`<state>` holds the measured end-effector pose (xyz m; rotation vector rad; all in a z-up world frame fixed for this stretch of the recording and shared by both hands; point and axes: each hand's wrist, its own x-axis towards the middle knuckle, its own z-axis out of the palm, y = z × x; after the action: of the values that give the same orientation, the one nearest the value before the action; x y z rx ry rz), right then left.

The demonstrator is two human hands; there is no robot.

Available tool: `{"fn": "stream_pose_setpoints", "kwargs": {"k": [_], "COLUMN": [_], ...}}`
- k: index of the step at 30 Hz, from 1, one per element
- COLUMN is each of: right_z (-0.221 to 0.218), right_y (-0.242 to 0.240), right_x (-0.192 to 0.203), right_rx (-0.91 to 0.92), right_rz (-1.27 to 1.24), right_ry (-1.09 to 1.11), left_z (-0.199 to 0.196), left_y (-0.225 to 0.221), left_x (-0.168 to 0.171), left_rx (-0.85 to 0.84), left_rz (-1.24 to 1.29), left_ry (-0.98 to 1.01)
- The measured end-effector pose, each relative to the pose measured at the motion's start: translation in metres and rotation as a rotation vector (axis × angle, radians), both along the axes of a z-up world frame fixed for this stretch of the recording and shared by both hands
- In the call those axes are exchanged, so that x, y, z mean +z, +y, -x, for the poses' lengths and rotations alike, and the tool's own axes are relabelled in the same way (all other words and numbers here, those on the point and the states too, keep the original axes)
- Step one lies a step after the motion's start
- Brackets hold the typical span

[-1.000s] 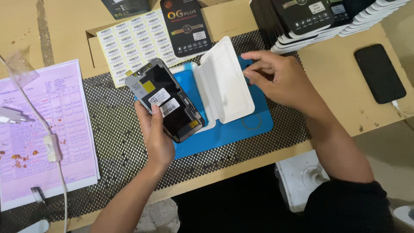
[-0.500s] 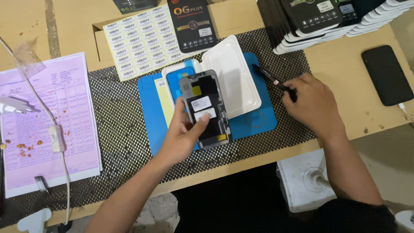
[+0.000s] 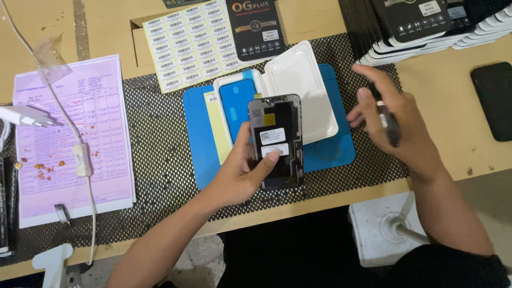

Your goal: The person prepares a smartphone screen component by removing a plastic protective film, labeling it with a small adhesive sticker, and placing it into a retail box before sealing the box.

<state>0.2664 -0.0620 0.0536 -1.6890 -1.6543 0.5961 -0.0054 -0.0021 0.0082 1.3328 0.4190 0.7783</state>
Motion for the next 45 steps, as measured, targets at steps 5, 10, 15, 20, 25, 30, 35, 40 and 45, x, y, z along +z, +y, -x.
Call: {"fn": "stream_pose_setpoints", "kwargs": {"k": [5, 10, 15, 20, 25, 30, 35, 40, 45], "right_z": [0.004, 0.017, 0.037, 0.043, 0.016, 0.011, 0.018, 0.007, 0.015], "right_y": [0.024, 0.042, 0.090, 0.144, 0.132, 0.093, 0.069, 0.066, 0.064], "right_x": [-0.046, -0.067, -0.076, -0.080, -0.063, -0.053, -0.072, -0.067, -0.061], "right_rx": [-0.066, -0.061, 0.039, 0.147, 0.069, 0.353, 0.389, 0.355, 0.374], "right_rz": [0.061, 0.093, 0.044, -0.041, -0.009, 0.346, 0.300, 0.367, 0.415], "right_ry": [0.100, 0.339, 0.563, 0.491, 0.219, 0.252, 0.403, 0.361, 0.287], "left_z": [0.000, 0.001, -0.001, -0.003, -0.008, -0.017, -0.017, -0.007, 0.005], "left_y": [-0.006, -0.011, -0.010, -0.002, -0.004, -0.006, -0.003, 0.007, 0.017], "left_x": [0.005, 0.005, 0.005, -0.010, -0.017, -0.036, -0.033, -0.015, -0.002], "left_rx": [-0.066, -0.069, -0.042, 0.051, 0.098, 0.319, 0.304, 0.257, 0.388], "left_rz": [-0.017, 0.004, 0.046, 0.086, 0.375, 0.622, 0.601, 0.494, -0.697], "left_ry": [-0.015, -0.051, -0.080, -0.037, 0.096, 0.360, 0.274, 0.173, 0.543]}}
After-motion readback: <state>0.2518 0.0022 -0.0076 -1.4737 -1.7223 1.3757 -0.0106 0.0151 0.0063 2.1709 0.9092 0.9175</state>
